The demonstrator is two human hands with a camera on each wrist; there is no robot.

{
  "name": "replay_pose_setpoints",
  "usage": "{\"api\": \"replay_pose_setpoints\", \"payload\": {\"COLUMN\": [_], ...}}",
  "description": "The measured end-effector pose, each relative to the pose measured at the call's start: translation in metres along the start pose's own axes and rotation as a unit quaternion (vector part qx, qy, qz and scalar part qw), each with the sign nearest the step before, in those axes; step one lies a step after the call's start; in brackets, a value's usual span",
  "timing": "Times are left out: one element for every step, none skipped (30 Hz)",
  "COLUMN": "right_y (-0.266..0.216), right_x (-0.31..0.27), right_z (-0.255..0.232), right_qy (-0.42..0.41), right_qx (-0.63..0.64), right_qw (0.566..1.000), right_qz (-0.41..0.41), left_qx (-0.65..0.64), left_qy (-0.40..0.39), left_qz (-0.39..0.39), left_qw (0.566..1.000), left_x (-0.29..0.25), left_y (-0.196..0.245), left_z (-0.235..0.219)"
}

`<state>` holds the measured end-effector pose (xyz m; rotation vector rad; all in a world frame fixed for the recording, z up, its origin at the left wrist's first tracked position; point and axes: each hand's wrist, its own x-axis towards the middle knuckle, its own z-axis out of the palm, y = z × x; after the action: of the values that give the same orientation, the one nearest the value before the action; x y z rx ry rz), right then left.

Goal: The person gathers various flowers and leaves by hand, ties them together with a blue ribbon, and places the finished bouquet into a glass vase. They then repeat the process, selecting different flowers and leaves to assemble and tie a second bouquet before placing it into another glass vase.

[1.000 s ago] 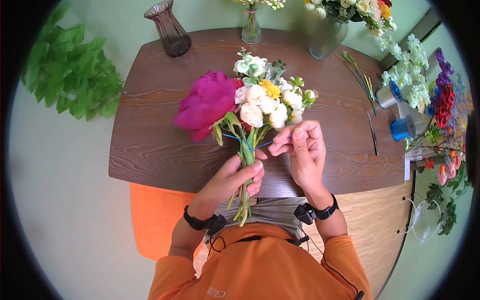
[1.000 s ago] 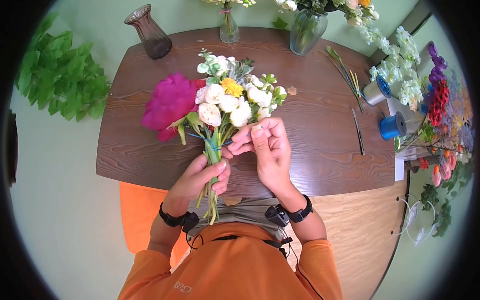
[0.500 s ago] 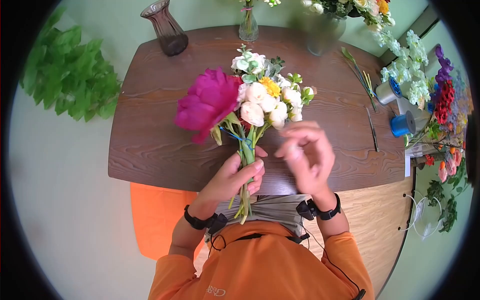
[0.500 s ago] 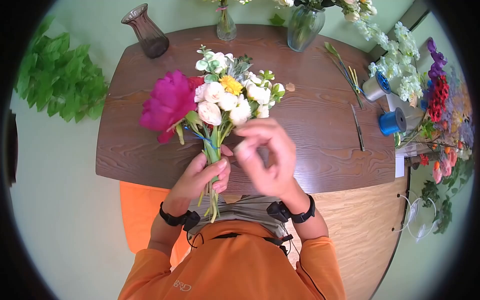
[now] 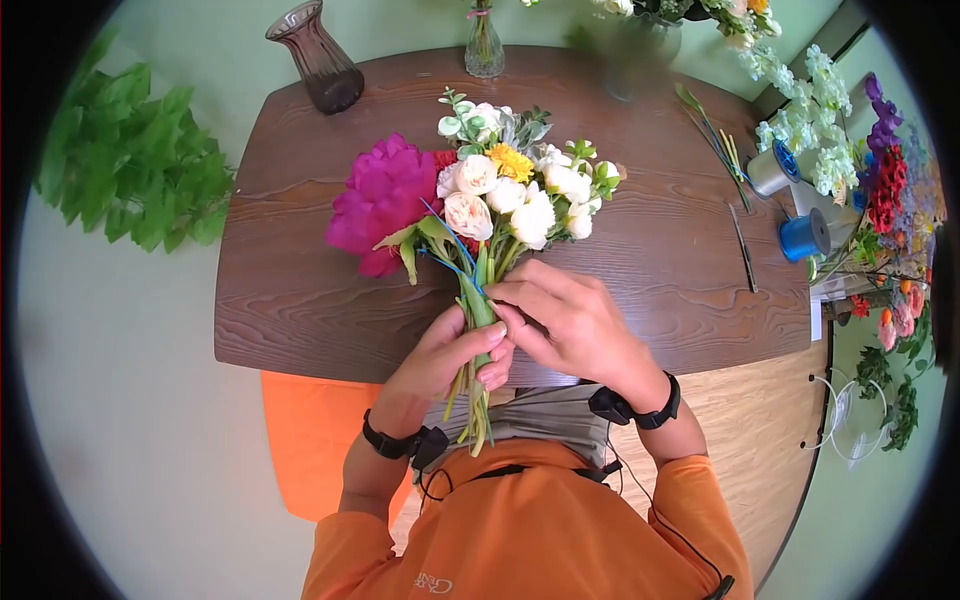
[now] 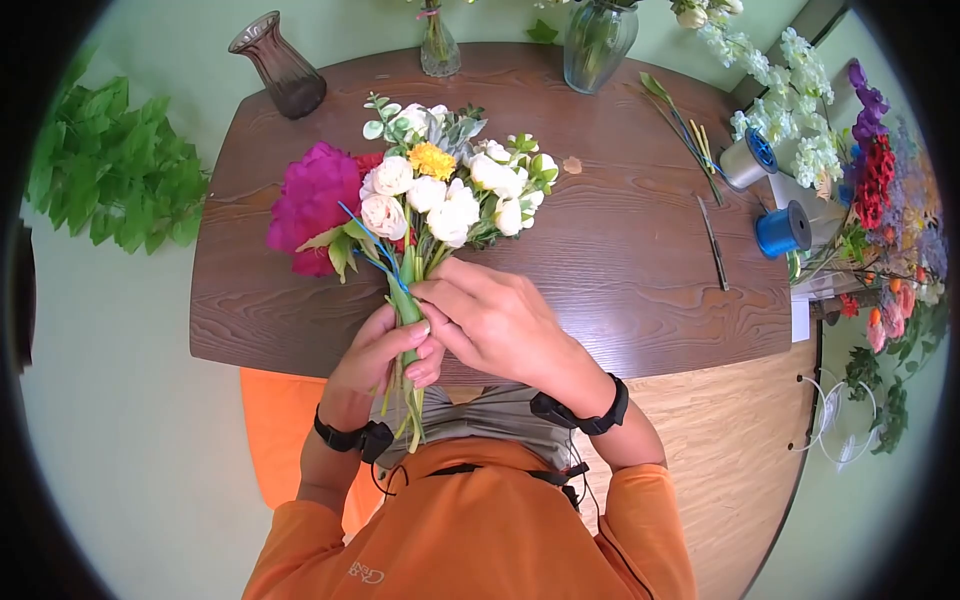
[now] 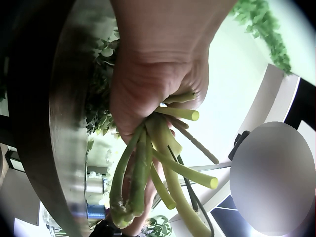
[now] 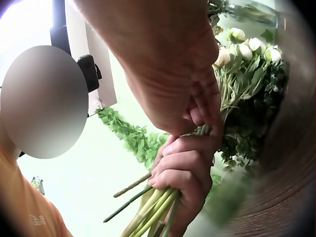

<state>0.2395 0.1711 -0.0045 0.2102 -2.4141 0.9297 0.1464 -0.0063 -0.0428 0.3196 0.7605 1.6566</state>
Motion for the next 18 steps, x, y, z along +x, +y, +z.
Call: {"api": "replay_pose_setpoints", "payload": {"right_y": [-0.001,-0.001,-0.001,0.000,0.002,0.003,0.004,0.004,0.005,0.005,0.006,0.007,0.008,0.007,0.007,0.006,0.005,0.005], "right_x": [0.001,0.001,0.001,0.001,0.002,0.003,0.004,0.005,0.006,0.007,0.008,0.009,0.010,0.012,0.013,0.014,0.014,0.014], "right_z": [0.001,0.001,0.002,0.002,0.003,0.004,0.004,0.003,0.003,0.003,0.003,0.003,0.004,0.005,0.006,0.006,0.005,0.005], "right_qy": [0.000,-0.004,-0.008,-0.009,-0.009,-0.009,-0.009,-0.006,-0.003,-0.004,-0.010,-0.016,-0.016,-0.021,-0.026,-0.026,-0.033,-0.040], "right_qx": [0.000,0.001,0.002,0.002,0.014,0.025,0.024,0.028,0.032,0.032,0.037,0.043,0.043,0.040,0.037,0.037,0.023,0.009], "right_qw": [1.000,1.000,1.000,1.000,1.000,1.000,1.000,1.000,0.999,0.999,0.999,0.999,0.999,0.999,0.999,0.999,0.999,0.999], "right_qz": [0.000,0.005,0.011,0.011,0.012,0.012,0.012,0.005,-0.002,-0.002,-0.004,-0.006,-0.007,-0.002,0.003,0.003,0.007,0.012], "left_qx": [0.000,0.000,-0.001,0.003,0.008,0.008,0.009,0.009,0.009,0.007,0.005,0.005,0.008,0.012,0.012,0.009,0.007,0.007], "left_qy": [0.003,0.007,0.007,0.002,-0.004,-0.004,-0.009,-0.013,-0.013,-0.011,-0.009,-0.009,-0.005,-0.001,-0.001,0.004,0.009,0.009], "left_qz": [-0.001,-0.002,-0.003,-0.001,0.001,0.001,0.001,0.002,0.002,0.002,0.002,0.002,-0.005,-0.013,-0.013,-0.012,-0.010,-0.011], "left_qw": [1.000,1.000,1.000,1.000,1.000,1.000,1.000,1.000,1.000,1.000,1.000,1.000,1.000,1.000,1.000,1.000,1.000,1.000], "left_x": [0.000,-0.001,-0.001,0.000,0.000,0.000,0.001,0.001,0.001,0.001,0.001,0.001,0.002,0.002,0.002,0.002,0.002,0.002], "left_y": [0.000,0.000,0.001,0.001,0.002,0.002,0.001,0.001,0.001,0.000,0.000,-0.001,-0.002,-0.002,-0.002,-0.002,-0.002,-0.002], "left_z": [0.000,0.001,0.001,0.001,0.001,0.001,0.000,-0.001,-0.002,-0.003,-0.003,-0.003,-0.003,-0.003,-0.003,-0.002,-0.001,-0.001]}}
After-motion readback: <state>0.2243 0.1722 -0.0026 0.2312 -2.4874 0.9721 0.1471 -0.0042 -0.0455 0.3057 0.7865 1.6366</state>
